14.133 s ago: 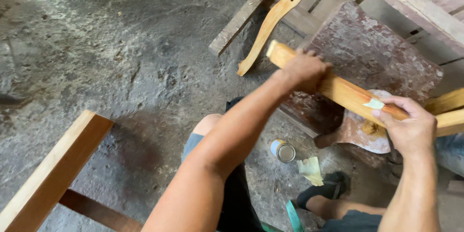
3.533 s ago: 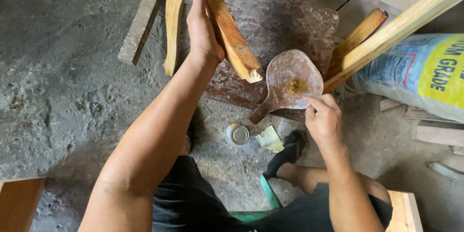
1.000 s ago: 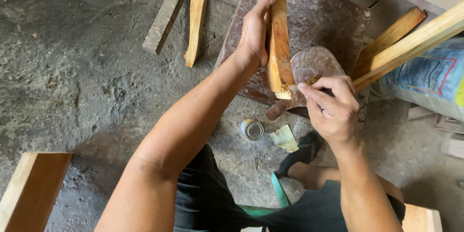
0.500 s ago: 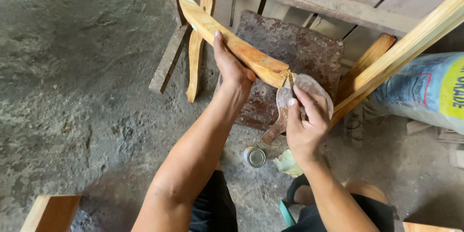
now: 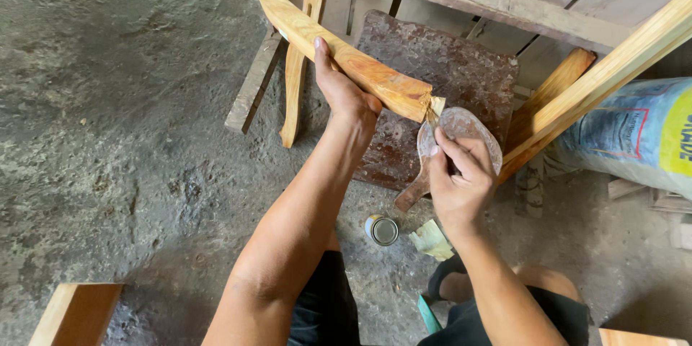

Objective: The person mixes a yellow paste on a wooden board, then uses a small tool to apply the paste into cracks and imperfections on a curved wooden piece. The person also uses a folded paper to wipe excess paste from the wood surface.

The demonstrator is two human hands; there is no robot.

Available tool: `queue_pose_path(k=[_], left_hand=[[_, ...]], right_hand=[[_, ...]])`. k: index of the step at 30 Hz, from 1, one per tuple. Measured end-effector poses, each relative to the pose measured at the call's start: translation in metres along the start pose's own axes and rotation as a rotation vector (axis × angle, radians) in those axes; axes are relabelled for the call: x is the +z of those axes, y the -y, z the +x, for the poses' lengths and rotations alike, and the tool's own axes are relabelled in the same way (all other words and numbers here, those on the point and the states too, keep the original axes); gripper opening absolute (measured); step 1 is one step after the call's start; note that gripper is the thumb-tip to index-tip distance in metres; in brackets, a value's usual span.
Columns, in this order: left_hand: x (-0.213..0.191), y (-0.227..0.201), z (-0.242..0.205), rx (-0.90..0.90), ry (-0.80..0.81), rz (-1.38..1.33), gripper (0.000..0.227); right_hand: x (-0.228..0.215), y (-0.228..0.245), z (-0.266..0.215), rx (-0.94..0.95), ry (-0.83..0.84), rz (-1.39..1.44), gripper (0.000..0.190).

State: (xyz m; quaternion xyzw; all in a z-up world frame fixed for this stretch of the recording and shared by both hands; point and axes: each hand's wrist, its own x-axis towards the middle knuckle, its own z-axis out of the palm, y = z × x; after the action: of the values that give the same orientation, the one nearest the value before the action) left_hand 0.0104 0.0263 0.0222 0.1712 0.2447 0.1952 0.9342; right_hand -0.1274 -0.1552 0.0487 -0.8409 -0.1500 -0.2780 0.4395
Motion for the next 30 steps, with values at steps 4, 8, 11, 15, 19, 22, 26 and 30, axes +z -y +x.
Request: queue_pose_path(k=[4,8,11,15,19,22,26,30], left_hand=[[0.002,-0.002,-0.001,-0.034,-0.007,-0.002,0.068],[0.004,0.001,-0.005,-0.053,-0.023,0.017,0.068],[0.004,0.005,-0.006,-0.066,-0.025,-0.009,0.067],[0.0,0.012,-0.003,-0.07,-0.027,-0.034,0.067],[-0.003,0.014,-0.001,-0.04,-0.008,-0.01,0.067],[-0.002,0.015,-0.001,-0.024,-0.013,-0.003,0.067],[-0.002,0.014,0.002,-0.028,-0.029,-0.016,0.067],[0.0,0.016,0.003,-0.064,-0.056,-0.039,0.068]], right_hand=[[-0.008,0.007,0.002,-0.004,-0.013,-0.044,0.04],[-0.001,0.008,0.006,-0.108,-0.054,-0.085,0.037],[0.008,0.005,0.007,-0.077,-0.081,-0.115,0.036],[0.014,-0.001,0.003,-0.086,-0.068,-0.07,0.035],[0.01,-0.006,-0.001,-0.042,-0.035,-0.074,0.035],[0.003,-0.008,-0.003,-0.058,-0.038,-0.093,0.036],[-0.005,-0.003,-0.007,0.011,-0.033,-0.073,0.037],[-0.009,-0.002,-0.007,-0.092,-0.039,-0.098,0.038]])
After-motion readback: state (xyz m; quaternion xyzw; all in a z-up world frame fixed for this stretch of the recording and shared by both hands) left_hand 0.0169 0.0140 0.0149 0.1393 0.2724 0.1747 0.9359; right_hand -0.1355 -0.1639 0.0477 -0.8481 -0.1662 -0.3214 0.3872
